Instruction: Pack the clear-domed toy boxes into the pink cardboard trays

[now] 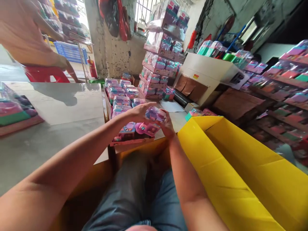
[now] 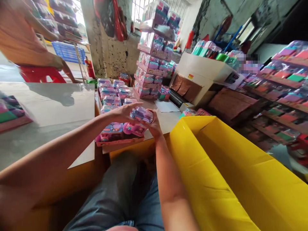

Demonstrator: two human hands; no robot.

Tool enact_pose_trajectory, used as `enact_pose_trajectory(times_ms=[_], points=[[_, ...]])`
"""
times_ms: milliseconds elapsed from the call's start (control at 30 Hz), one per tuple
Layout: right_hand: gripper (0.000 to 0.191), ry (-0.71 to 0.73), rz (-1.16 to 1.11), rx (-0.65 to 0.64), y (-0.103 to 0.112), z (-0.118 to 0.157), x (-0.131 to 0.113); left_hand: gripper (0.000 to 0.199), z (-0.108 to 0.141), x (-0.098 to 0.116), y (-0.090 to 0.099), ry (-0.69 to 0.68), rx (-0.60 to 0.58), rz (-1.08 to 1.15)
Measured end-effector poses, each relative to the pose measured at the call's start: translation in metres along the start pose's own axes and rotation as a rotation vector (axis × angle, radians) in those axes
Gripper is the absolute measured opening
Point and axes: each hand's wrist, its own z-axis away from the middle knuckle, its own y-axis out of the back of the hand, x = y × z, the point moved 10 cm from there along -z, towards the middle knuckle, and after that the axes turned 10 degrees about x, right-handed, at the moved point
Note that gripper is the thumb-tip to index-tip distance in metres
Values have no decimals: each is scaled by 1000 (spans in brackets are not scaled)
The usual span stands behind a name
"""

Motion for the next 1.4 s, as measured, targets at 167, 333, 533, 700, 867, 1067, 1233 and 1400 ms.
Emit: enact_pose_trajectory(times_ms=[167, 333, 533, 700, 867, 1067, 1233, 1400], points=[[78, -93, -8, -81, 2, -7, 25, 86, 2, -13, -16, 48, 15, -176], [84, -157, -29, -123, 6, 0, 33, 83, 8, -13, -26, 8, 21, -224], [79, -141, -169, -149, -8, 4, 28, 81, 20, -7, -16, -20, 50, -354], [75, -223, -182, -161, -14, 8, 54, 75, 27, -10, -24, 56, -15, -547], [81, -226, 4, -234, -10, 14, 66, 73, 28, -16, -44, 106, -196, -820], [65, 360, 603, -90, -25, 10, -21, 81, 24, -25, -36, 71, -346, -784], [40, 545, 957, -172, -74, 25, -42, 84, 37, -33, -1, -16, -292, -861], [53, 405, 1265, -185, -93, 35, -12, 63, 60, -44, -4, -29, -350, -945]])
